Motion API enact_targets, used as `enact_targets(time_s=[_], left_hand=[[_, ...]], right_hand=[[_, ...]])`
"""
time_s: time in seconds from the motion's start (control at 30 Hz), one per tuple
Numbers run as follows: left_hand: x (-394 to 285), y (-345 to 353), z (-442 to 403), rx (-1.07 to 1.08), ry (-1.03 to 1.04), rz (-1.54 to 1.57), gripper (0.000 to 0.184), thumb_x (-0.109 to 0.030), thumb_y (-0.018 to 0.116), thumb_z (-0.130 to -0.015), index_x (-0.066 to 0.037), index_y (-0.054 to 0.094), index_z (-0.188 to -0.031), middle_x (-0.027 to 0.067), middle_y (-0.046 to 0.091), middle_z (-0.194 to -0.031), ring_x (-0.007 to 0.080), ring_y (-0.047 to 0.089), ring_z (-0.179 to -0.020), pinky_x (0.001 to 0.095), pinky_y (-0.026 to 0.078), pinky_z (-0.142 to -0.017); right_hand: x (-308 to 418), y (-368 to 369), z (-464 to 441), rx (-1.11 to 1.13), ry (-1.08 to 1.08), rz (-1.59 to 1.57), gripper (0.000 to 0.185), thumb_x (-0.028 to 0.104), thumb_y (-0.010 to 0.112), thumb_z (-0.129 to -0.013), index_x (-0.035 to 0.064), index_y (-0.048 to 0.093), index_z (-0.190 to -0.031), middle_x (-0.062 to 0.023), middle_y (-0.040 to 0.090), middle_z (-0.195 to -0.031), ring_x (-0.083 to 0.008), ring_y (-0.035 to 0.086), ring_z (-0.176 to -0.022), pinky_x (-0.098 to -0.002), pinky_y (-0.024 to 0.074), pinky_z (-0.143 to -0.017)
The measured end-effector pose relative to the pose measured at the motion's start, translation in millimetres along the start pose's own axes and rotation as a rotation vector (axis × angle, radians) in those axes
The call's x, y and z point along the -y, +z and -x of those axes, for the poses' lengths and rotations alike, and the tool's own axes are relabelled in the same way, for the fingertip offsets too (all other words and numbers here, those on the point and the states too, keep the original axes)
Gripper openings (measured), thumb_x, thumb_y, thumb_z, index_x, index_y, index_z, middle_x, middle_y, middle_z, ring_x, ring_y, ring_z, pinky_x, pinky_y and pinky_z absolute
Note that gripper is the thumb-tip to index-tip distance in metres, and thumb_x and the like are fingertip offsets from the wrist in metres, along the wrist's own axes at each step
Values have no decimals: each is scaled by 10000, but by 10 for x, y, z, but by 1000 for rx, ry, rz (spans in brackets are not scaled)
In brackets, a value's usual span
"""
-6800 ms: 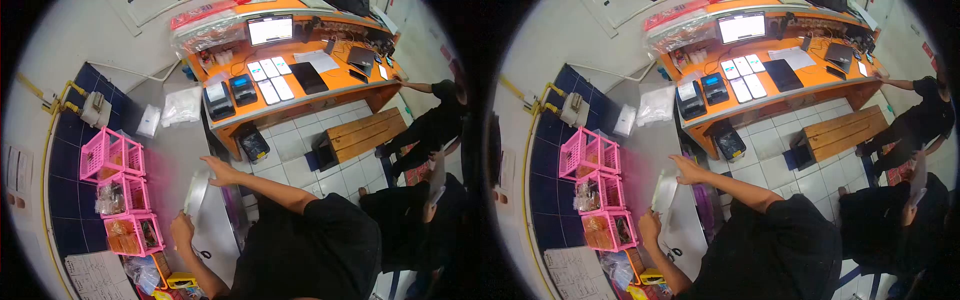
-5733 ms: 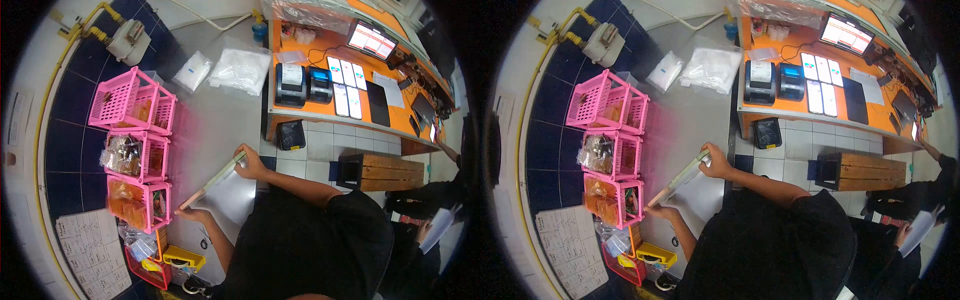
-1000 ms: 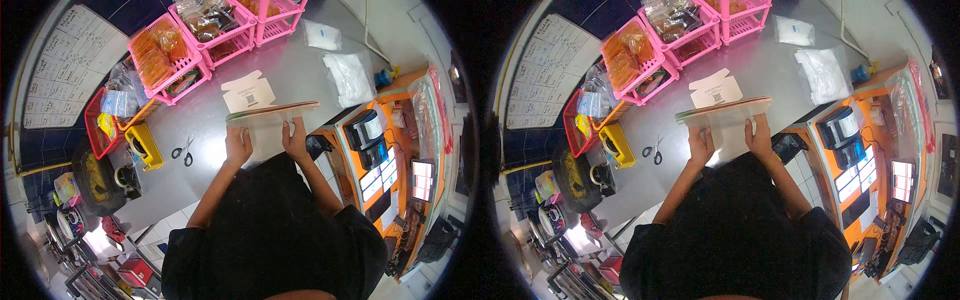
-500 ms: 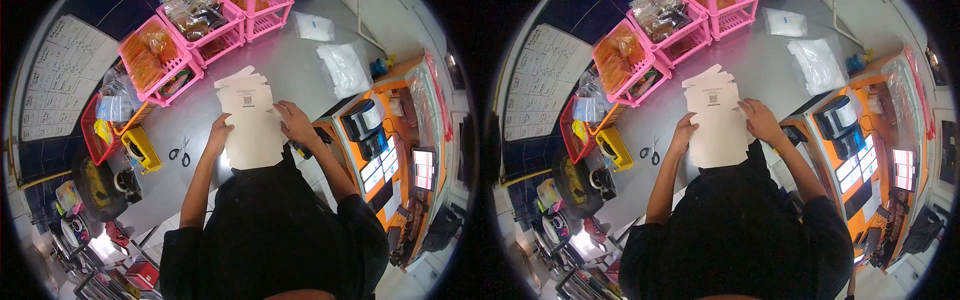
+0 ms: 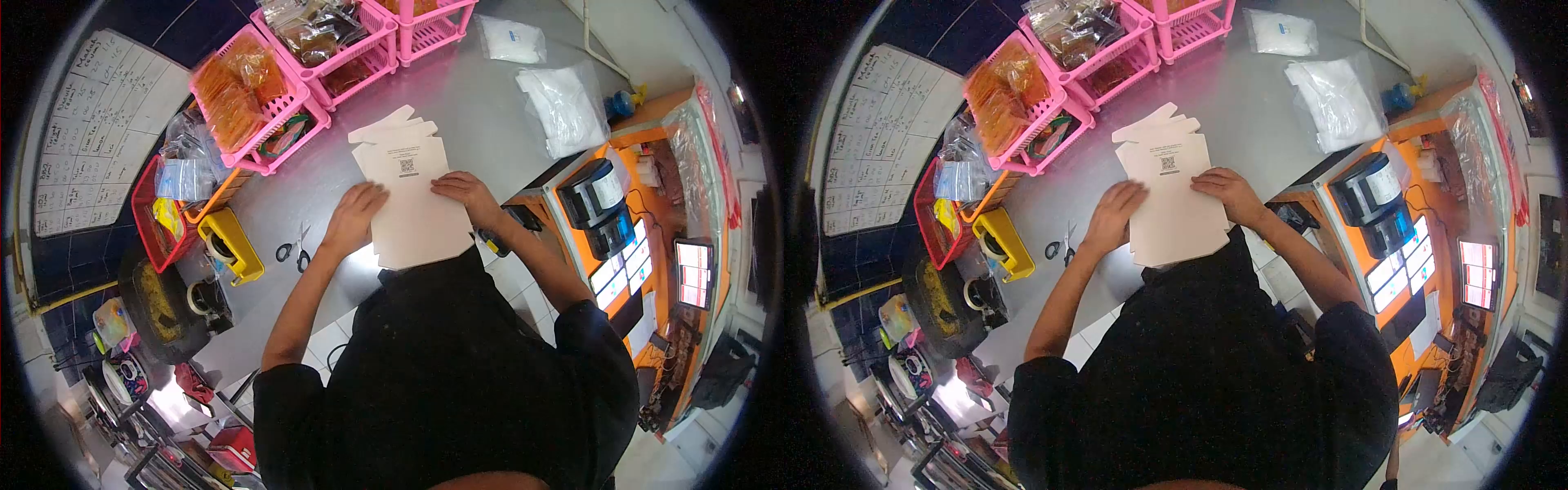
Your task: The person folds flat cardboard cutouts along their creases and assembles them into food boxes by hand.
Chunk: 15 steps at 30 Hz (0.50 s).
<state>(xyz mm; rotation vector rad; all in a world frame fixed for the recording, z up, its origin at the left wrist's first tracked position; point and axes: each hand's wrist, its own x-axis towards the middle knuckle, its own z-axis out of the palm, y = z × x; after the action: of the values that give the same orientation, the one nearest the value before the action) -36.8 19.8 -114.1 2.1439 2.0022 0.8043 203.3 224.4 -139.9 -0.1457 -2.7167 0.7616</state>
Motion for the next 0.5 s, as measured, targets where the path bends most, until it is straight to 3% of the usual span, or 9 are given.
enact_targets(time_s=[0.07, 0.17, 0.27, 0.37, 0.4, 0.47, 0.5], left_hand=[[130, 183, 27, 56, 61, 72, 471, -30, 663, -694, -9, 655, -1165, 147, 647, -1157, 323, 577, -1159, 395, 456, -1036], [225, 172, -58, 184, -46, 248, 444, -72, 716, -669, -7, 689, -1108, 136, 655, -1162, 308, 581, -1168, 387, 464, -1025], [337, 152, -154, 205, -10, 296, 362, -86, 718, -753, -14, 690, -1107, 150, 679, -1112, 307, 627, -1090, 375, 505, -950], [517, 262, -285, 309, -334, 648, 296, -131, 713, -837, -25, 683, -1112, 176, 693, -1052, 321, 664, -1002, 363, 530, -873], [603, 252, -343, 296, -235, 497, 295, -184, 698, -890, -37, 665, -1143, 189, 703, -1024, 313, 683, -955, 367, 535, -851], [753, 360, -470, 342, -399, 580, 315, -197, 699, -893, -35, 653, -1159, 180, 705, -1044, 292, 681, -975, 366, 532, -862], [790, 374, -522, 363, -477, 618, 325, -203, 700, -894, -34, 646, -1167, 176, 706, -1054, 281, 681, -985, 366, 530, -868]], right_hand=[[-3, -9, -45, 31, 49, -57, 440, 97, 734, -709, 69, 699, -1147, -86, 695, -1187, -281, 613, -1127, -405, 478, -1015], [-80, -8, -90, 63, 137, -175, 425, 65, 749, -685, 58, 715, -1108, -115, 703, -1147, -299, 622, -1078, -401, 495, -982], [-204, 17, -111, 74, 194, -275, 371, 58, 752, -728, 54, 716, -1097, -150, 708, -1096, -309, 642, -1012, -395, 516, -929], [-266, 69, -251, 65, 355, -368, 279, 94, 743, -813, 46, 715, -1086, -165, 721, -1006, -297, 676, -905, -388, 538, -856], [-301, 102, -300, 58, 429, -416, 252, 113, 738, -838, 43, 715, -1079, -167, 723, -978, -292, 685, -869, -386, 542, -834], [-342, 97, -420, 117, 612, -454, 223, 158, 738, -873, 26, 715, -1052, -159, 729, -883, -272, 704, -795, -376, 552, -774], [-331, 41, -465, 162, 633, -467, 234, 151, 738, -873, 27, 707, -1068, -142, 730, -915, -244, 700, -828, -367, 550, -787]])
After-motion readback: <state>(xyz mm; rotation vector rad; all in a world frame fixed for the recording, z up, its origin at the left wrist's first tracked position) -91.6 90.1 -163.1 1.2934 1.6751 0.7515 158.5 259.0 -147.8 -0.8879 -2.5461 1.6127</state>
